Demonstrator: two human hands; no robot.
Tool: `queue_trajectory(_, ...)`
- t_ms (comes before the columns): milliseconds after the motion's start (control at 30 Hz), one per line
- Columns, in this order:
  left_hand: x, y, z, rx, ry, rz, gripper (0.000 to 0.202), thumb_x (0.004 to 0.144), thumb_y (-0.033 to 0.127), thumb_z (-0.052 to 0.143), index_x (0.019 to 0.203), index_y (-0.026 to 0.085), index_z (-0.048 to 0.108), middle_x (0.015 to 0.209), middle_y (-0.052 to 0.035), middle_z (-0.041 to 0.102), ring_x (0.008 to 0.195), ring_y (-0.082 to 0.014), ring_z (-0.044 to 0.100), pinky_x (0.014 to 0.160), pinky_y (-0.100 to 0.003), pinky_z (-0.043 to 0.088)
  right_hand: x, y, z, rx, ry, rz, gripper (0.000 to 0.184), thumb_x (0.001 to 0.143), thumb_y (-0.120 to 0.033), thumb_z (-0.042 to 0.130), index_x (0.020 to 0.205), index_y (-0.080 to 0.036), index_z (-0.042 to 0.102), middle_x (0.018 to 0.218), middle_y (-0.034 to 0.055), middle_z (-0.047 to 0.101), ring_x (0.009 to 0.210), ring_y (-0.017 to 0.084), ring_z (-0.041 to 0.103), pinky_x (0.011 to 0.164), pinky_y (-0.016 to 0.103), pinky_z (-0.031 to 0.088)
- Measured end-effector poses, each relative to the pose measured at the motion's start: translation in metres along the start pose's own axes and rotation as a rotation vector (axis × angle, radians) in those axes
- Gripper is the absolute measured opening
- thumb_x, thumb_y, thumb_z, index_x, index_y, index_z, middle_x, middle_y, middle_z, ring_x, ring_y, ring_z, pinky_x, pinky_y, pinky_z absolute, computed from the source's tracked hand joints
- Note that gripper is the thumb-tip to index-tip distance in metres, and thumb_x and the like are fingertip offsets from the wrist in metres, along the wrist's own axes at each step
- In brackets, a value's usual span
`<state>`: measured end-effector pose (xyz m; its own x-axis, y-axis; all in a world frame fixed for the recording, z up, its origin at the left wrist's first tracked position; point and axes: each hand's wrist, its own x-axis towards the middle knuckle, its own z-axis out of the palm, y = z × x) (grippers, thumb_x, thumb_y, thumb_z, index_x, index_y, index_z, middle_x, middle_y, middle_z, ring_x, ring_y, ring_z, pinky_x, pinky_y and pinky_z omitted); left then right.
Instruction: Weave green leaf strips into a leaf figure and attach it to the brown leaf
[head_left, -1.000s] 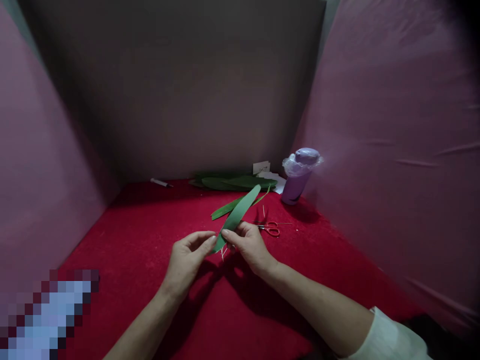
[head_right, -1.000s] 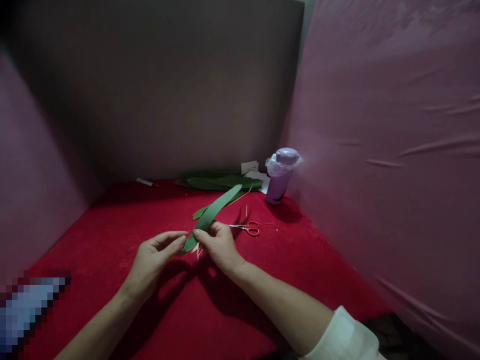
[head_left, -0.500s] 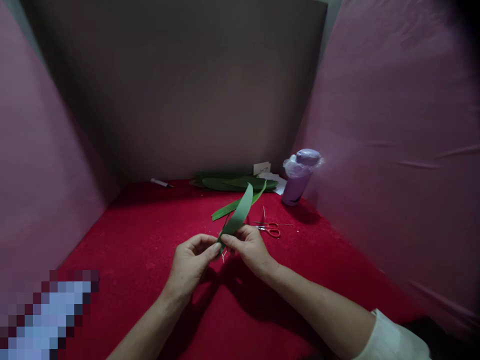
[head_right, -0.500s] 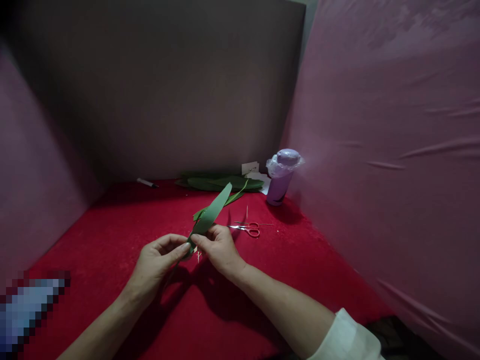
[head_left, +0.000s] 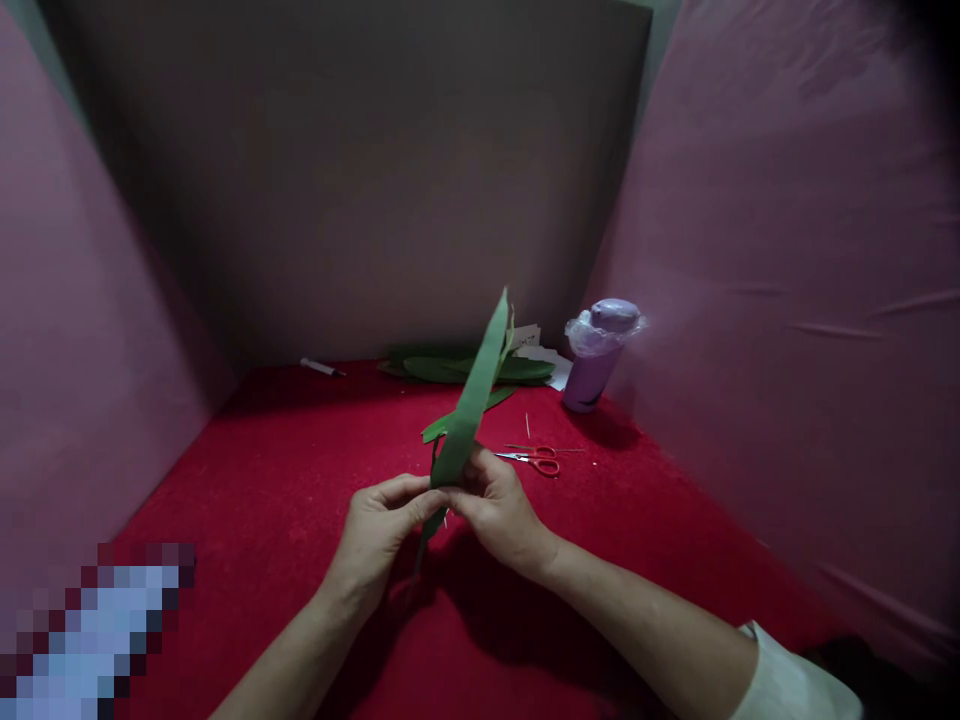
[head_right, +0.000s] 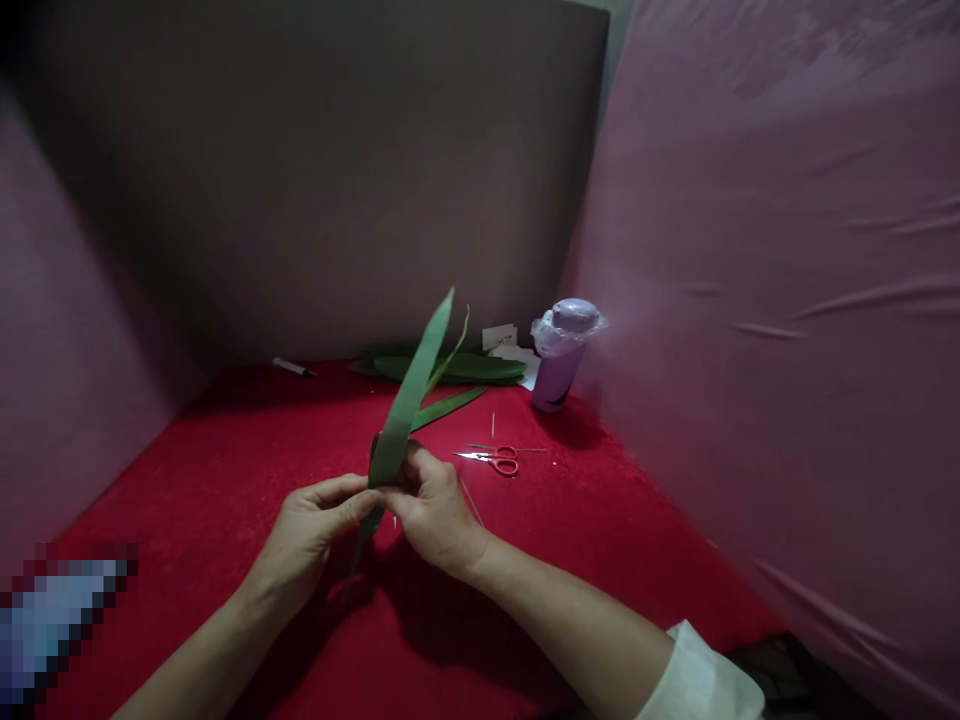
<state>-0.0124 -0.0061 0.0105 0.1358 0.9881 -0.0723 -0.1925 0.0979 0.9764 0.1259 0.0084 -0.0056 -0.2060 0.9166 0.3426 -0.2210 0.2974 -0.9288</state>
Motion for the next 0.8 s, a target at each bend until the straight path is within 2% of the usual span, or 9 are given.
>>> queue_trajectory(100,-0.001,-0.001,-0.001,-0.105,-0.025,-0.057,0.017,0.066,0.023,0.072,0.081,0.015,0.073,0.073,-0.0039,0.071,0.065,-0.0111,0.059,0.062,-0.019,0.044,-0.002,-0.003,0.001,-0.132,0.014,-0.02,0.021,0.074,-0.014,0.058,0.092,-0.02,0.052,0.079,-0.0011,0.059,0.07,0.012,0.057,0.063,0.024,0.048)
queue_trajectory(233,0.0,0.0,-0.002,-0.231,-0.059,-0.156,0.012,0.067,0.021,0.071,0.076,0.013,0.072,0.066,-0.0037,0.069,0.059,-0.0105,0.059,0.059,-0.019,0.045,-0.004,-0.004,-0.001,-0.329,0.027,-0.041,0.018,0.075,-0.015,0.059,0.089,-0.021,0.05,0.077,-0.0005,0.061,0.068,0.013,0.058,0.06,0.023,0.048)
queue_trajectory(467,0.003,-0.002,-0.007,-0.189,-0.117,-0.137,0.013,0.07,0.018,0.068,0.083,0.014,0.071,0.074,-0.0049,0.071,0.066,-0.0122,0.062,0.064,-0.02,0.047,-0.006,-0.007,-0.002,-0.446,-0.022,-0.073,0.022,0.075,-0.011,0.057,0.091,-0.021,0.048,0.077,-0.0005,0.062,0.067,0.013,0.059,0.059,0.023,0.046)
queue_trajectory(600,0.002,-0.003,-0.007,-0.161,-0.079,-0.115,0.015,0.068,0.019,0.07,0.082,0.014,0.071,0.072,-0.005,0.071,0.066,-0.0132,0.063,0.064,-0.021,0.048,-0.006,-0.008,-0.002,-0.473,-0.05,-0.113,0.024,0.076,-0.008,0.054,0.095,-0.021,0.049,0.075,-0.0014,0.061,0.063,0.012,0.057,0.058,0.023,0.044)
queue_trajectory(733,0.002,0.0,-0.005,-0.162,0.0,-0.08,0.017,0.067,0.025,0.071,0.08,0.015,0.071,0.07,-0.0052,0.071,0.062,-0.0141,0.062,0.063,-0.024,0.049,-0.003,-0.011,-0.005,-0.535,0.004,-0.148,0.044,0.072,-0.008,0.059,0.112,-0.021,0.046,0.073,-0.0022,0.06,0.062,0.012,0.056,0.058,0.023,0.043)
queue_trajectory(800,0.003,0.0,-0.005,-0.151,0.038,-0.051,0.017,0.065,0.026,0.072,0.078,0.014,0.072,0.07,-0.0058,0.071,0.066,-0.0157,0.063,0.066,-0.025,0.049,-0.002,-0.014,-0.006,-0.539,0.072,-0.18,0.036,0.074,-0.013,0.059,0.108,-0.02,0.048,0.076,-0.0006,0.059,0.064,0.012,0.055,0.059,0.024,0.043)
